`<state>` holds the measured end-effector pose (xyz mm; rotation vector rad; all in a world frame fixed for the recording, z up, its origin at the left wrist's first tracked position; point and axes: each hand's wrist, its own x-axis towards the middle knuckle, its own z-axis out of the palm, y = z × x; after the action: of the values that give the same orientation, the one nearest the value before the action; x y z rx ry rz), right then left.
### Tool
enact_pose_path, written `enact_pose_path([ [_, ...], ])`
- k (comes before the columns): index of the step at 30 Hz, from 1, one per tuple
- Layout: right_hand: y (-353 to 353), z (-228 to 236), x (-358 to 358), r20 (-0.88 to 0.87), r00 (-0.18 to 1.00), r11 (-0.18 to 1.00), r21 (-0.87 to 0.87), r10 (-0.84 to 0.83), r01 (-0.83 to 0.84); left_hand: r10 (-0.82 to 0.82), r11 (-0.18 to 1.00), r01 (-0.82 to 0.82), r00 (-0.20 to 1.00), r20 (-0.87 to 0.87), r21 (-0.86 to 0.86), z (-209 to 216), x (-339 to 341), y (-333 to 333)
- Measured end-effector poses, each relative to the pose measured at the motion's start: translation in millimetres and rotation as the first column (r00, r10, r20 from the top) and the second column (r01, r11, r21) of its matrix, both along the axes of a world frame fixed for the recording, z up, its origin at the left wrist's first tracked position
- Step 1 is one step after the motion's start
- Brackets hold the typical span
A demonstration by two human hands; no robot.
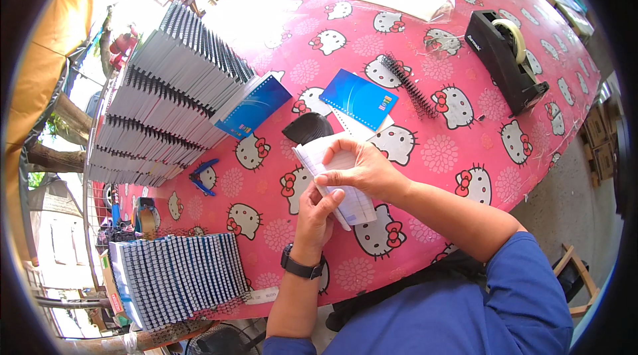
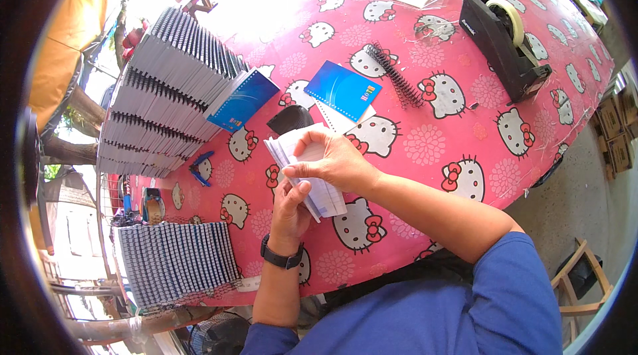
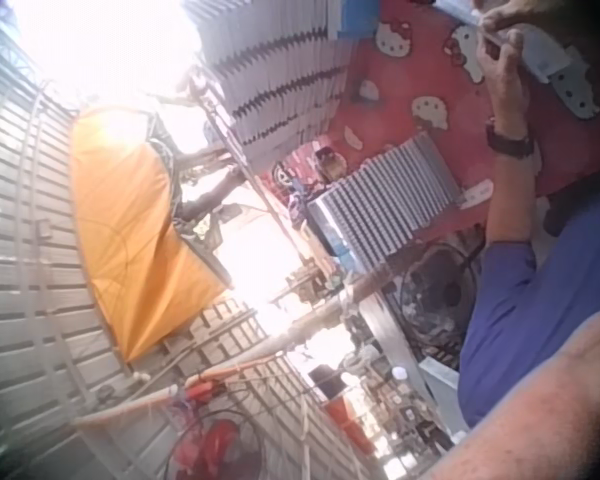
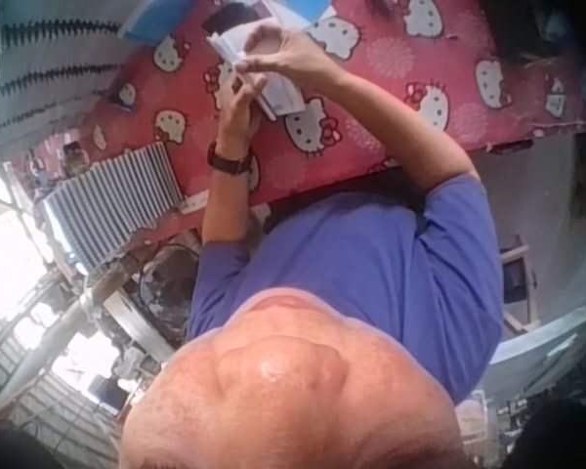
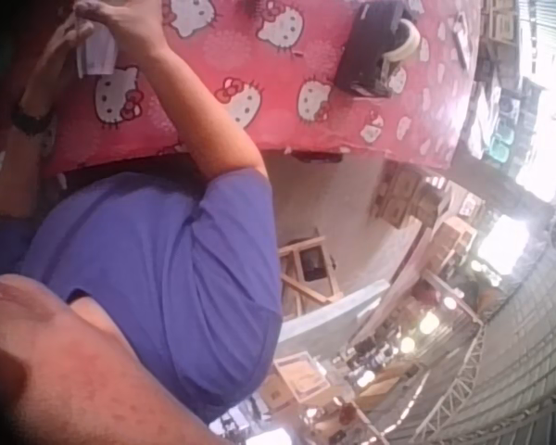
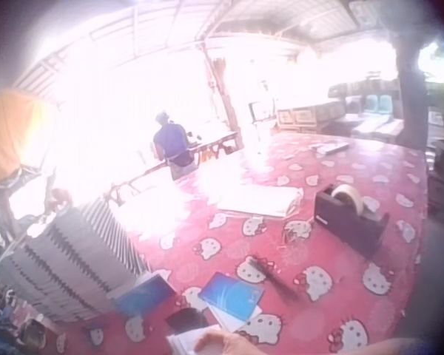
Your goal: The person assembles small booklets by folding pages and fitting them into covers by hand at a table.
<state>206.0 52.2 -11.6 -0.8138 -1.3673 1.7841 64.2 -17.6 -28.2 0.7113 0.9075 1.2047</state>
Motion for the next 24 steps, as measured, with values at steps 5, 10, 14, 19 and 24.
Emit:
enact_pose_path([
  [5, 0.2, -0.2, 0.5, -0.002, 1.0, 1.0, -0.01, 0.0, 0.0, -0.003, 1.0, 0.003, 1.0, -0.012, 0.009, 1.2, 0.7, 0.4],
  [10, 0.4, -0.4, -0.3, -0.017, 1.0, 1.0, -0.021, 0.004, -0.005, 0.0, 1.0, 0.0, 1.0, -0.006, 0.021, 3.0, 1.3, 0.0],
  [14, 0.0, 2.6, 1.1, -0.01, 1.0, 1.0, -0.03, 0.006, -0.006, -0.002, 1.0, 0.003, 1.0, -0.01, 0.004, 2.4, 1.5, 0.0],
  [19, -0.1, 1.6, 0.5, -0.018, 1.0, 0.999, -0.045, 0.011, -0.012, -0.019, 1.0, 0.02, 0.999, 0.029, -0.011, -0.8, -1.3, -0.1],
  [24, -1.3, -8.6, -1.0, -0.093, 0.994, 0.996, 0.052, -0.062, 0.067, -0.003, 1.0, 0.003, 0.997, 0.081, -0.001, 7.1, 2.3, -0.1],
])
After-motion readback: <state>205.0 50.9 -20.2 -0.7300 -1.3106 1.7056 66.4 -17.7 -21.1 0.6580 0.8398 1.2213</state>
